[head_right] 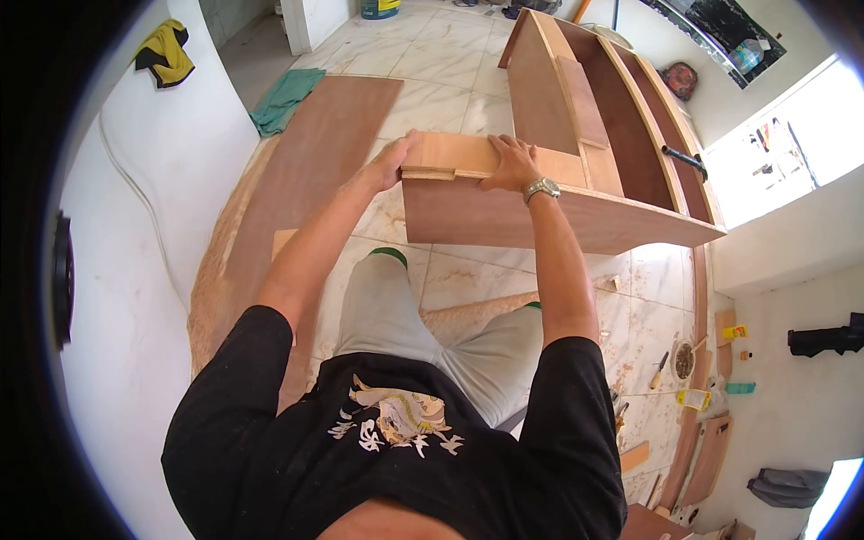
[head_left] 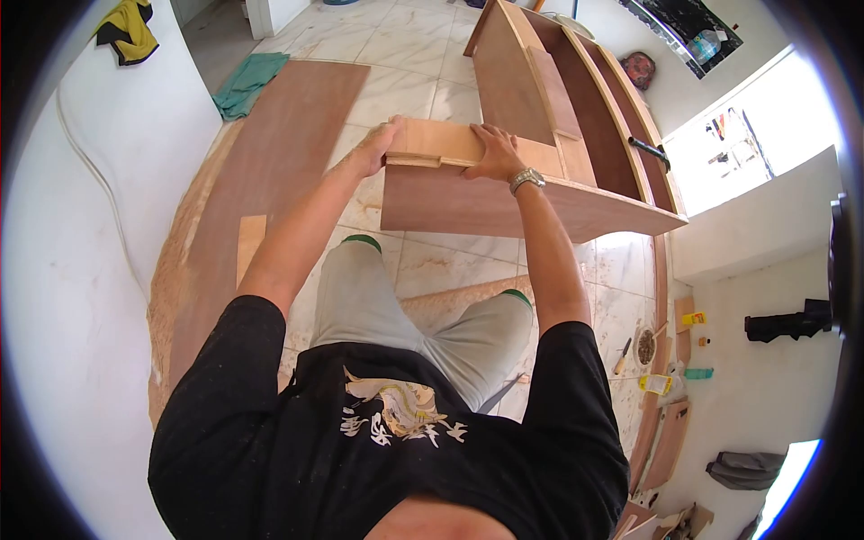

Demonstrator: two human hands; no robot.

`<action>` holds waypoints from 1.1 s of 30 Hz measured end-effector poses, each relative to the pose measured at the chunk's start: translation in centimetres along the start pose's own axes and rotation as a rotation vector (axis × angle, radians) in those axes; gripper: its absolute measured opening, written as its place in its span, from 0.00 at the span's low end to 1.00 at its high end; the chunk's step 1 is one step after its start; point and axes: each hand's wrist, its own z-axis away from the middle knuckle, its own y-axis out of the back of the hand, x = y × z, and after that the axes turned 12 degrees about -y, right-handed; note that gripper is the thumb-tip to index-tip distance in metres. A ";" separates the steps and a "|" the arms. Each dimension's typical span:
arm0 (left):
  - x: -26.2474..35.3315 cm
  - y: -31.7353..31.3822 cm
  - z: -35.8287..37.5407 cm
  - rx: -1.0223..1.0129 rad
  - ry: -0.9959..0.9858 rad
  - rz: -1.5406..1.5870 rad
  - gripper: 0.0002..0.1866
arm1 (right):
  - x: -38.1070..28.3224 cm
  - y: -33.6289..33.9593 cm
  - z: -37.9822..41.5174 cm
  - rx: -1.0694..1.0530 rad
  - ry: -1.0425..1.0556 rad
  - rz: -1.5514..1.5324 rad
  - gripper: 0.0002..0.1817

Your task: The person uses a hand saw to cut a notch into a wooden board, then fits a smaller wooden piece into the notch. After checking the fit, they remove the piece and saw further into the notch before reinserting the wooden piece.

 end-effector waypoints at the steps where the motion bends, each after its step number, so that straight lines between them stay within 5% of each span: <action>1: -0.2 -0.4 -0.3 0.058 -0.032 -0.012 0.31 | -0.1 0.0 0.1 0.004 -0.005 0.005 0.67; 7: 0.2 -1.1 0.9 0.113 -0.167 0.019 0.38 | -0.3 0.2 0.5 0.008 -0.004 -0.019 0.66; 10: 0.8 0.8 0.7 -0.101 -0.109 0.023 0.42 | -0.1 0.1 0.4 0.016 0.008 -0.027 0.66; 14: -0.4 1.7 -0.1 -0.115 -0.152 0.027 0.42 | -0.2 0.1 1.0 0.037 0.024 -0.036 0.64; 17: -0.5 1.9 -0.3 -0.098 -0.217 0.049 0.41 | -1.7 1.3 4.3 0.205 -0.048 0.094 0.58; 22: 1.5 3.9 0.8 -0.081 -0.323 0.115 0.38 | 0.9 3.8 19.2 0.702 -0.026 -0.345 0.30; 25: 4.4 2.7 2.6 -0.047 -0.404 0.104 0.35 | 9.3 -3.5 31.5 0.840 -0.616 -0.471 0.15; 26: 4.8 2.0 2.9 -0.047 -0.415 0.119 0.33 | 12.8 -8.4 36.3 0.764 -0.857 -0.468 0.13; 27: 5.2 1.3 3.2 -0.040 -0.424 0.133 0.31 | 16.7 -14.6 42.0 0.439 -1.079 -0.271 0.16; 29: 6.1 -2.4 3.9 -0.045 -0.424 0.127 0.33 | 15.5 -20.3 50.6 -0.079 -1.237 -0.252 0.27; 33: 4.6 -9.7 2.3 -0.074 -0.386 0.075 0.34 | 10.5 -31.6 60.1 -0.190 -1.377 -0.330 0.30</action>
